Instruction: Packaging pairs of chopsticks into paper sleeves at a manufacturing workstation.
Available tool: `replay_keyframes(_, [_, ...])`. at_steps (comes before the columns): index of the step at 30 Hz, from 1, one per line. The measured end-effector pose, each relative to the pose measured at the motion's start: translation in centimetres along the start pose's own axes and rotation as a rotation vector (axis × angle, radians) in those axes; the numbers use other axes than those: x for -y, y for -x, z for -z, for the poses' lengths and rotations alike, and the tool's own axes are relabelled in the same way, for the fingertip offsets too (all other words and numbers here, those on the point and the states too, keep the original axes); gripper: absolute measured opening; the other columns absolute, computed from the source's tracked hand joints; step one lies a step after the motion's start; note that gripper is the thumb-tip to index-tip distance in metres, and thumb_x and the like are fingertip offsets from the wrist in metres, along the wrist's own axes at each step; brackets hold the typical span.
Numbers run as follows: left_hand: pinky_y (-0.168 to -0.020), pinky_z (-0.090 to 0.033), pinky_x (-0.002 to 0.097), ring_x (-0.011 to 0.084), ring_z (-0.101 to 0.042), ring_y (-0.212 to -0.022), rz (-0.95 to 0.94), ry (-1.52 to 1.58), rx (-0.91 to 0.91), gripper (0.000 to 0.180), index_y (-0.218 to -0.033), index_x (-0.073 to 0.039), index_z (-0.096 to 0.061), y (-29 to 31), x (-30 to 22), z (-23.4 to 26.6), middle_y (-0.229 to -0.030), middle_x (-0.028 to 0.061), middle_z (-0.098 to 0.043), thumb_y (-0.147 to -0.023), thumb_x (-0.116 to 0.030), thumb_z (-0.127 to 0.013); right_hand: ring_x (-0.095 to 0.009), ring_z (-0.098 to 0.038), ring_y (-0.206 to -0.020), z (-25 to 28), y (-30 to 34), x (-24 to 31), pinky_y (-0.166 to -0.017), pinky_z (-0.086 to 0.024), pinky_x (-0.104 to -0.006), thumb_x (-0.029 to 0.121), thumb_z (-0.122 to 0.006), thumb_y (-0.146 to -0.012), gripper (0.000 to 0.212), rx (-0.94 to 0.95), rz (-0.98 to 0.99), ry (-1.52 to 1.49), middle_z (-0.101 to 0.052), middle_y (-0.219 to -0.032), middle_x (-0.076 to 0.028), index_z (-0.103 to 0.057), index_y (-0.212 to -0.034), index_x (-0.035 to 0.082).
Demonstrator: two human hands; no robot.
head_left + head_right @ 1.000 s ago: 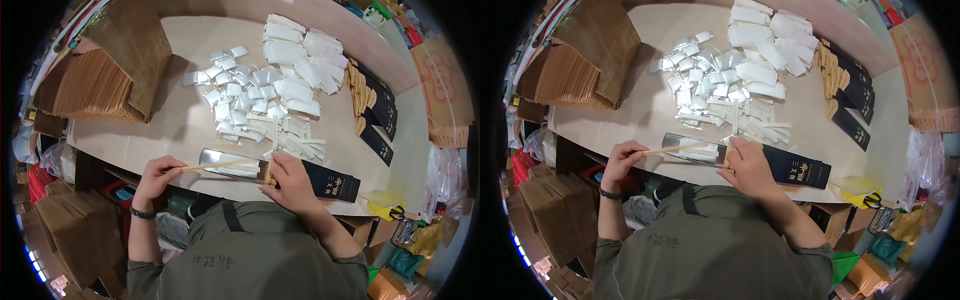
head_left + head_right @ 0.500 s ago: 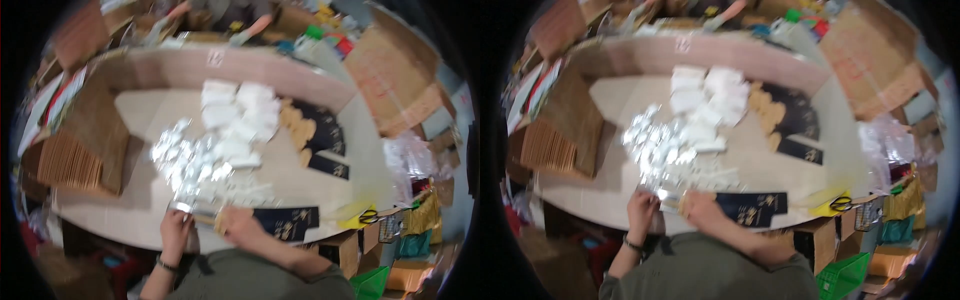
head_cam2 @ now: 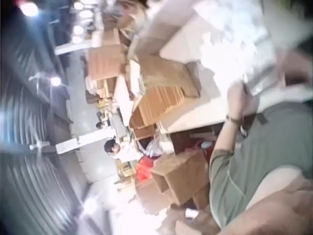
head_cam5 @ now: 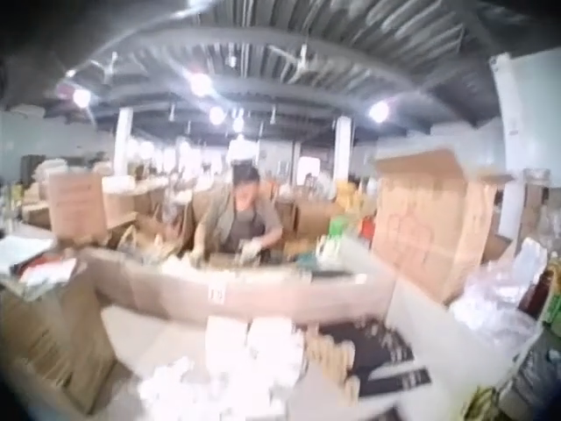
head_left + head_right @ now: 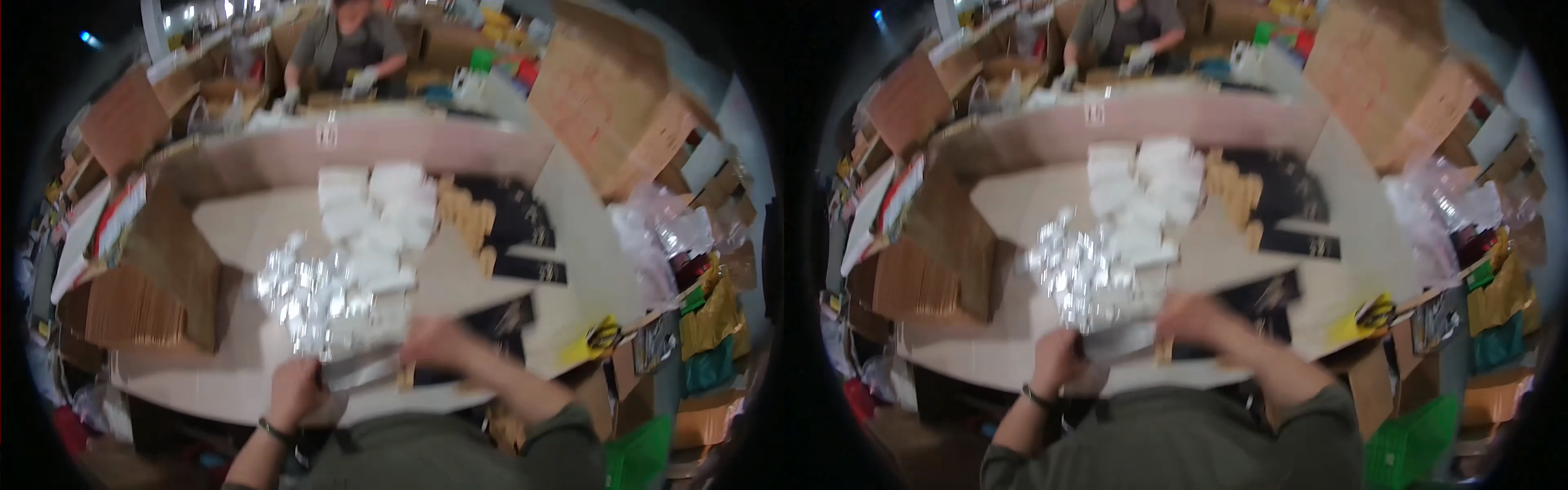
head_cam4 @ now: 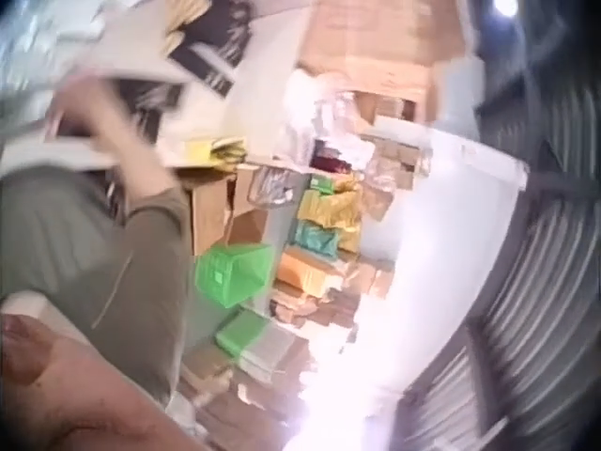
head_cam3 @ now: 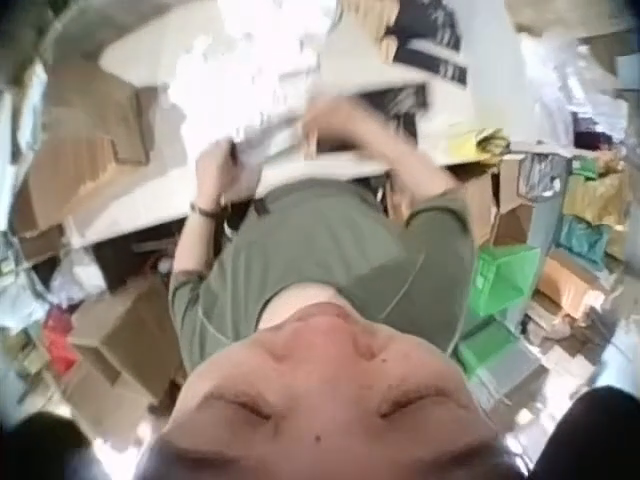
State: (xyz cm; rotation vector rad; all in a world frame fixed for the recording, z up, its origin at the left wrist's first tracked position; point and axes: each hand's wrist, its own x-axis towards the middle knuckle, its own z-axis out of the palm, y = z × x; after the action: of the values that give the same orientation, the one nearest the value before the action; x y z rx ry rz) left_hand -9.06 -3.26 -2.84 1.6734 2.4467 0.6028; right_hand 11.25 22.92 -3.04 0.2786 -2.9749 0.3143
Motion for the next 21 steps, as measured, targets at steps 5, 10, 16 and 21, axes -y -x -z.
replay_keyframes(5, [-0.074,-0.051,0.0372,0.0236,-0.063,-0.077,0.276,0.634,0.362,0.044,-0.101,0.001,-0.061,-0.5,-2.8,1.7,-0.086,0.0121,-0.067,-0.076,-0.030,-0.079,-0.035,-0.055,-0.113,6.4,3.7,-1.5,-0.095,-0.045,-0.0434,0.026,-0.079,-0.072,0.033,-0.116,-0.344,0.002,-0.061,-0.116,-0.018,-0.066,-0.094,0.005])
replay_keyframes(10, [-0.082,-0.049,0.0376,0.0305,-0.056,-0.091,-0.379,0.894,0.495,0.041,-0.111,-0.003,-0.058,-0.9,-8.6,-5.3,-0.109,0.0174,-0.051,-0.076,-0.019,-0.070,-0.033,-0.062,-0.092,-0.8,1.1,3.3,-0.082,-0.048,-0.0438,0.033,-0.068,-0.079,0.028,0.019,-0.316,-0.626,-0.064,-0.092,-0.013,-0.067,-0.095,0.010])
replay_keyframes(16, [-0.075,-0.052,0.0448,0.0388,-0.064,-0.085,0.149,0.433,0.401,0.048,-0.110,-0.005,-0.058,2.8,-4.3,-1.6,-0.091,0.0179,-0.064,-0.076,-0.035,-0.073,-0.036,-0.066,-0.085,1.9,-0.2,10.3,-0.077,-0.052,-0.0453,0.034,-0.057,-0.090,0.032,0.122,-0.586,-0.193,-0.068,-0.087,-0.017,-0.064,-0.092,0.003])
replay_keyframes(21, [-0.076,-0.052,0.0458,0.0370,-0.063,-0.088,0.244,0.283,0.133,0.045,-0.111,-0.009,-0.059,4.1,-3.5,-2.0,-0.096,0.0154,-0.063,-0.076,-0.032,-0.073,-0.039,-0.068,-0.081,0.0,-1.4,9.5,-0.072,-0.053,-0.0492,0.031,-0.054,-0.090,0.031,0.234,-0.781,-0.253,-0.069,-0.086,-0.020,-0.065,-0.093,0.002])
